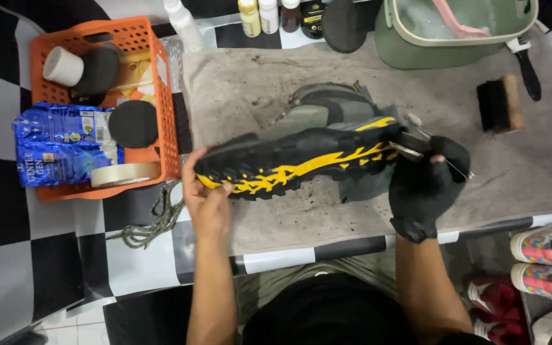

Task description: Cleaning the sole of a hiking boot by wiping it with a cloth and using a small tool to pick out dirt and debris from the treads.

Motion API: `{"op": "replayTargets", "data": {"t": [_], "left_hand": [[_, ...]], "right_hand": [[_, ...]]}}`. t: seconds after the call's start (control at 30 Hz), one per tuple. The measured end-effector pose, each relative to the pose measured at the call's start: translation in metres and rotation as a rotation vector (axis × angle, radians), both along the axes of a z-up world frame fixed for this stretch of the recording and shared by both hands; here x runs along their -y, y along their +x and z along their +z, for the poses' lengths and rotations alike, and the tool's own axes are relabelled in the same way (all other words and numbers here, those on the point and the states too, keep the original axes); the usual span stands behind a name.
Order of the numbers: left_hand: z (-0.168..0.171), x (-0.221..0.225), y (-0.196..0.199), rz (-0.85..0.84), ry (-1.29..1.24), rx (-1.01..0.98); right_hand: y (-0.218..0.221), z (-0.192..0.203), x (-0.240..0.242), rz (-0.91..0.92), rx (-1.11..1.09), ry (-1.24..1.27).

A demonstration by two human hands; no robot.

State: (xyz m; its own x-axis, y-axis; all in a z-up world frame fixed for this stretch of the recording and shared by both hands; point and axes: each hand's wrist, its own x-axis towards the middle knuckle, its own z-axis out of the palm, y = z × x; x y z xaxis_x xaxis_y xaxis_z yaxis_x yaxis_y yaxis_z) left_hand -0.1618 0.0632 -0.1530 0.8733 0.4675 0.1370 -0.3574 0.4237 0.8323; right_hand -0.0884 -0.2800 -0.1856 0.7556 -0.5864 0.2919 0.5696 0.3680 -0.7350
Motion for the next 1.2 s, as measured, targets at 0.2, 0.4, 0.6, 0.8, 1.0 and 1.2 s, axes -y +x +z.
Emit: {"op": "replayTargets", "data": {"t": [0.2,0.4,0.6,0.8,1.0,1.2], "left_hand": [[0.005,-0.015,-0.013,-0.038,0.373,-0.152],[0.015,-0.02,-0.009,0.006,0.689,0.065],[0.013,-0.009,-0.009,0.145,0.853,0.235],[0.014,-0.013,-0.016,0.124,0.947,0.261],[0.017,-0.015,-0.023,0.084,0.779,0.267],[0.018,-0.016,-0.026,0.09,0.769,0.261]], "right_hand": [[-0.011,0.001,-0.004,-0.071,-0.09,-0.223],[-0.027,0.005,-0.008,-0.143,-0.178,-0.496],[-0.04,0.007,-0.009,-0.178,-0.253,-0.766],[-0.035,-0.018,0.009,0.145,-0.187,-0.277],[-0.036,0.018,0.006,-0.496,0.222,-1.629],[-0.039,0.018,0.005,-0.463,0.06,-1.673]]}}
